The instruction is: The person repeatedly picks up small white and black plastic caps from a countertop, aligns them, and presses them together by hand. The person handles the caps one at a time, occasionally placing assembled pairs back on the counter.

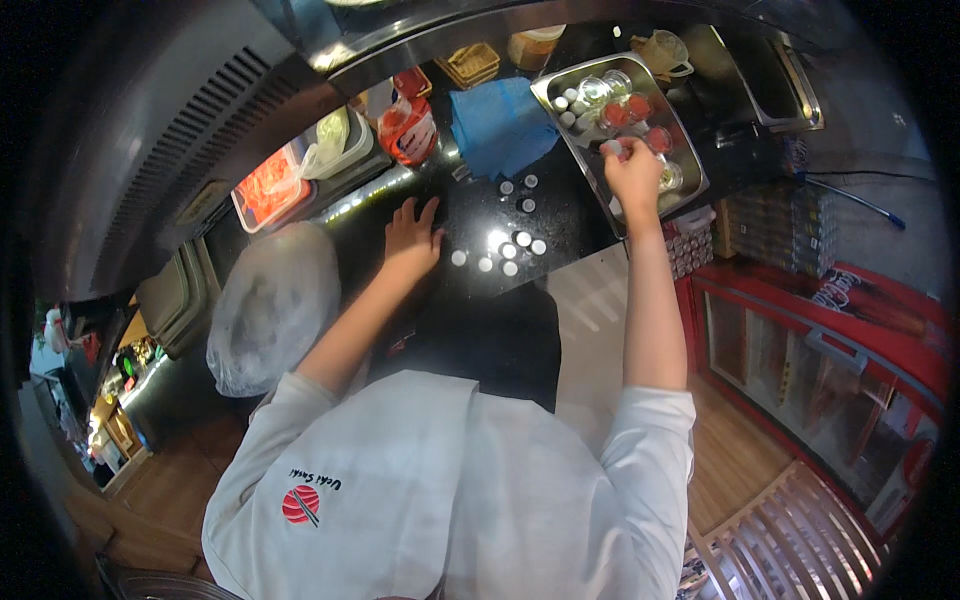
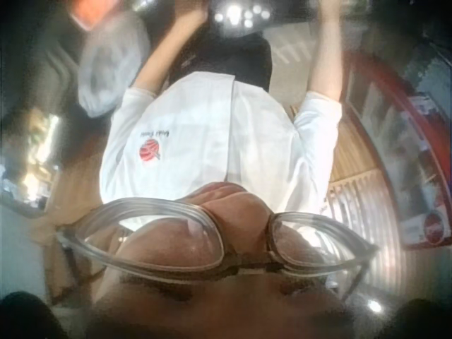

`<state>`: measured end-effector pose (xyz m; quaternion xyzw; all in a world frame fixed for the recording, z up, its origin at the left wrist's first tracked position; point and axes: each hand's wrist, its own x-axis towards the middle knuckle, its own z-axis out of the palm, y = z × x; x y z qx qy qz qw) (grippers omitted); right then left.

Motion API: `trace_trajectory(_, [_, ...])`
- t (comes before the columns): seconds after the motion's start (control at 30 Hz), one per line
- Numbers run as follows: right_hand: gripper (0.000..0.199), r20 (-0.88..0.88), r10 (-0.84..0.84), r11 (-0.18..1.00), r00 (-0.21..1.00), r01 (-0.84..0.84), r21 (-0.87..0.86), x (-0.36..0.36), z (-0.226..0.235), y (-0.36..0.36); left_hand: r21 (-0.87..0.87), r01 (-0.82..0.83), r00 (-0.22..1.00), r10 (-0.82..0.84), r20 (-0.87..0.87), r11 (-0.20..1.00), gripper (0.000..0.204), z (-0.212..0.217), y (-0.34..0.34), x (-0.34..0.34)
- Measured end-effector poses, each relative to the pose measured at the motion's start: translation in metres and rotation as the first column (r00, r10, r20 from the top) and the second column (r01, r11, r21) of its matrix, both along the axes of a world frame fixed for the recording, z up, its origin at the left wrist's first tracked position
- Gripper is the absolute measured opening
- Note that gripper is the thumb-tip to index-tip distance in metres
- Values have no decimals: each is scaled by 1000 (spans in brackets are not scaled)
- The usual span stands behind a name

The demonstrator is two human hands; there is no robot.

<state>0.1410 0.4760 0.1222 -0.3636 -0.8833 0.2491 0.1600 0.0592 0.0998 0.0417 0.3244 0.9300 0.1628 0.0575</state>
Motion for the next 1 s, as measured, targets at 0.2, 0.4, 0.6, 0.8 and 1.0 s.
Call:
trace_trajectory(0.2, [36,193,200,979,961,-188,-78,-36,-56,32,-86,107,994,-105,29,991,44,-28,-12,-16])
trace_trajectory(0.4, [32,121,185,981,975,-176,-74,-44,-77,29,39,122,992,-121,-27,992,30,-30,-15,-34])
trace_trajectory(0.6, [22,-267,-24,955,963,-57,-291,8,10,-56,492,-537,521,-189,832,686,27,50,8,-38])
trace_trajectory(0.8, [26,-410,347,831,843,-479,-282,18,84,-189,442,-809,-91,-825,557,388,39,64,12,-20])
trace_trajectory(1.0, [28,-408,420,897,811,-439,51,33,80,-221,526,-694,-65,-771,634,492,36,96,15,13])
